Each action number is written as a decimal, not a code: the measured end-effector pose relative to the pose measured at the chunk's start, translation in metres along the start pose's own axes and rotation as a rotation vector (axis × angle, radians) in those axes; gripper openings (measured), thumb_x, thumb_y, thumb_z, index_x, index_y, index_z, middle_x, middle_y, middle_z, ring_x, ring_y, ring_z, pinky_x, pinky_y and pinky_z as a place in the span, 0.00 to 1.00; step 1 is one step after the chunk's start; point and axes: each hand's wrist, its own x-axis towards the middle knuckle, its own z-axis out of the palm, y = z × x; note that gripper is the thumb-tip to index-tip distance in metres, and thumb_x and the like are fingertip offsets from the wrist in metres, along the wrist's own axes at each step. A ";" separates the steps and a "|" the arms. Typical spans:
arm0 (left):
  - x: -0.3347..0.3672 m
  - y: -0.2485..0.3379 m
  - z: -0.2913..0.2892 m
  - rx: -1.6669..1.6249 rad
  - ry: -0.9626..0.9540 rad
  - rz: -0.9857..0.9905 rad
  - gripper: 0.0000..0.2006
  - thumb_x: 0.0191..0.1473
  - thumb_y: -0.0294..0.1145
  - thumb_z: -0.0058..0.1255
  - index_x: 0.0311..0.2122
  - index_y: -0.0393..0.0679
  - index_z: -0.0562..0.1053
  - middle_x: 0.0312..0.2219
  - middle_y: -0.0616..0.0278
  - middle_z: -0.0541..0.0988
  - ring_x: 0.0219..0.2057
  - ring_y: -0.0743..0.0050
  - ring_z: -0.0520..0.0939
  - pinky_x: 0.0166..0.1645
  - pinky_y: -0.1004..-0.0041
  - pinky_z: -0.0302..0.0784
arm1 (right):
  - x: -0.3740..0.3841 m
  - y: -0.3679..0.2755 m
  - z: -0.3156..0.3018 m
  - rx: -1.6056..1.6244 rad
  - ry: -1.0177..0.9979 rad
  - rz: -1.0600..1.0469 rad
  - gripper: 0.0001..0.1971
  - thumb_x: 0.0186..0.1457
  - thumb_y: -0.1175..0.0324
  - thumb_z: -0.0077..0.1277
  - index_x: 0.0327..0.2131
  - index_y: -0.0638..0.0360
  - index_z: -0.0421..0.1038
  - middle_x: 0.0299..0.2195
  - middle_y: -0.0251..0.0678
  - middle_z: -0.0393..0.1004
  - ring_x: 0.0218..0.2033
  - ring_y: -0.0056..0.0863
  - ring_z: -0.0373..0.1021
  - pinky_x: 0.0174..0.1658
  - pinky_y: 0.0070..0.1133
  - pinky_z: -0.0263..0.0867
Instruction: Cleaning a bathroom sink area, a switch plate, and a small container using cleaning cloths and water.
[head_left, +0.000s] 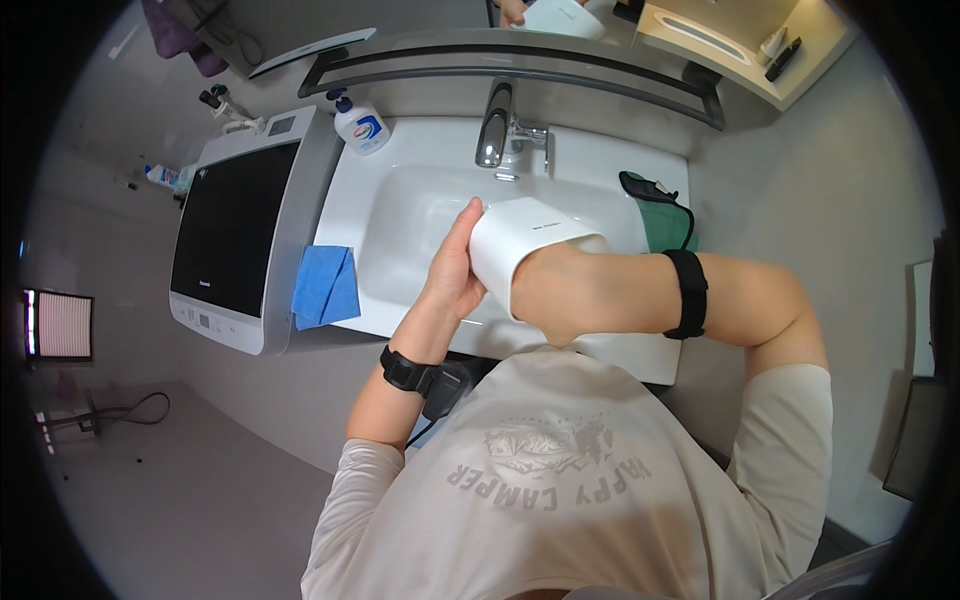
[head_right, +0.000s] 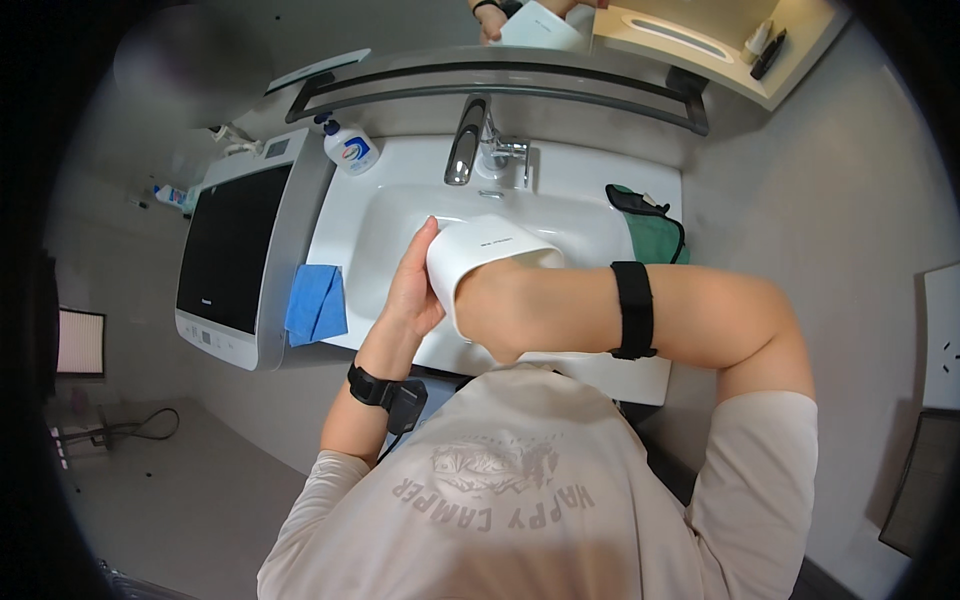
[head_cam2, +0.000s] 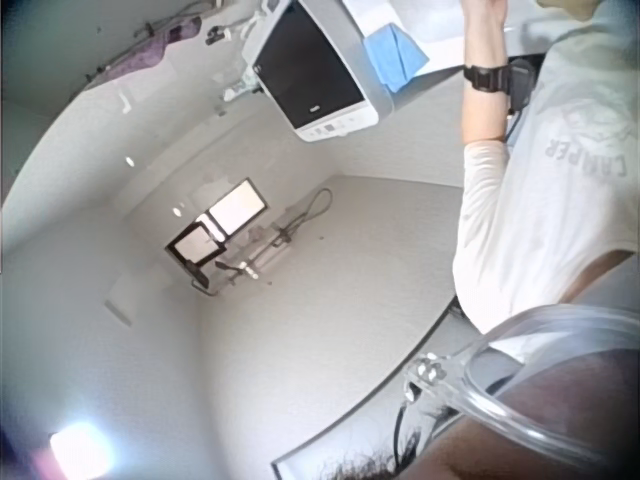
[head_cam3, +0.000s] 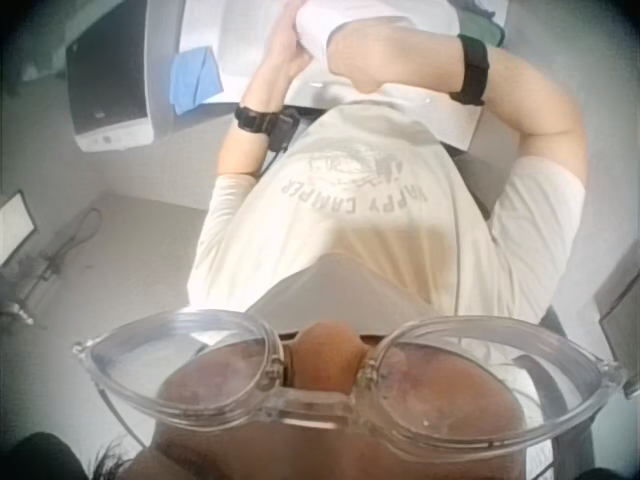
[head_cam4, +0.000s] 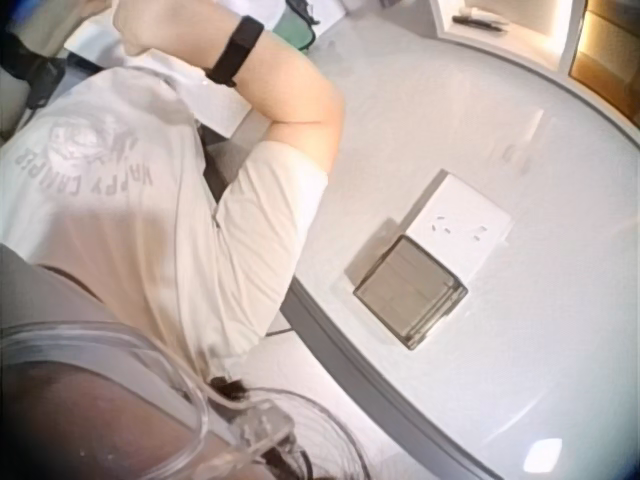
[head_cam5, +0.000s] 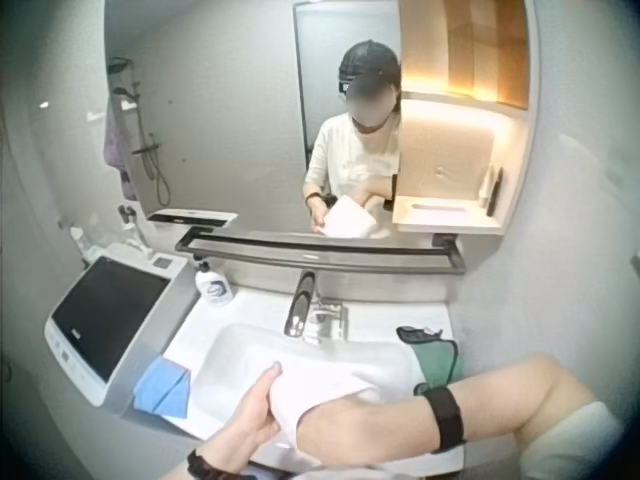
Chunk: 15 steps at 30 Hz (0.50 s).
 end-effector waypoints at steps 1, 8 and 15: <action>-0.001 0.003 0.001 0.062 0.042 0.037 0.20 0.57 0.48 0.43 0.44 0.39 0.69 0.40 0.56 0.76 0.41 0.67 0.78 0.46 0.68 0.77 | 0.003 0.001 0.001 0.057 -0.027 0.071 0.07 0.38 0.72 0.51 0.27 0.59 0.72 0.30 0.33 0.72 0.33 0.29 0.67 0.37 0.22 0.64; 0.006 -0.001 -0.008 0.076 0.082 0.024 0.18 0.56 0.44 0.44 0.43 0.38 0.69 0.39 0.57 0.77 0.40 0.68 0.79 0.45 0.69 0.77 | 0.011 -0.003 0.008 0.127 -0.116 0.255 0.08 0.37 0.73 0.51 0.27 0.60 0.72 0.32 0.34 0.72 0.35 0.30 0.67 0.39 0.22 0.64; 0.016 -0.005 -0.014 -0.035 0.082 0.088 0.17 0.56 0.42 0.45 0.41 0.38 0.69 0.37 0.56 0.77 0.39 0.67 0.79 0.44 0.68 0.78 | 0.013 -0.004 0.012 0.132 -0.288 0.400 0.09 0.36 0.73 0.51 0.27 0.61 0.72 0.33 0.35 0.72 0.37 0.30 0.67 0.40 0.22 0.64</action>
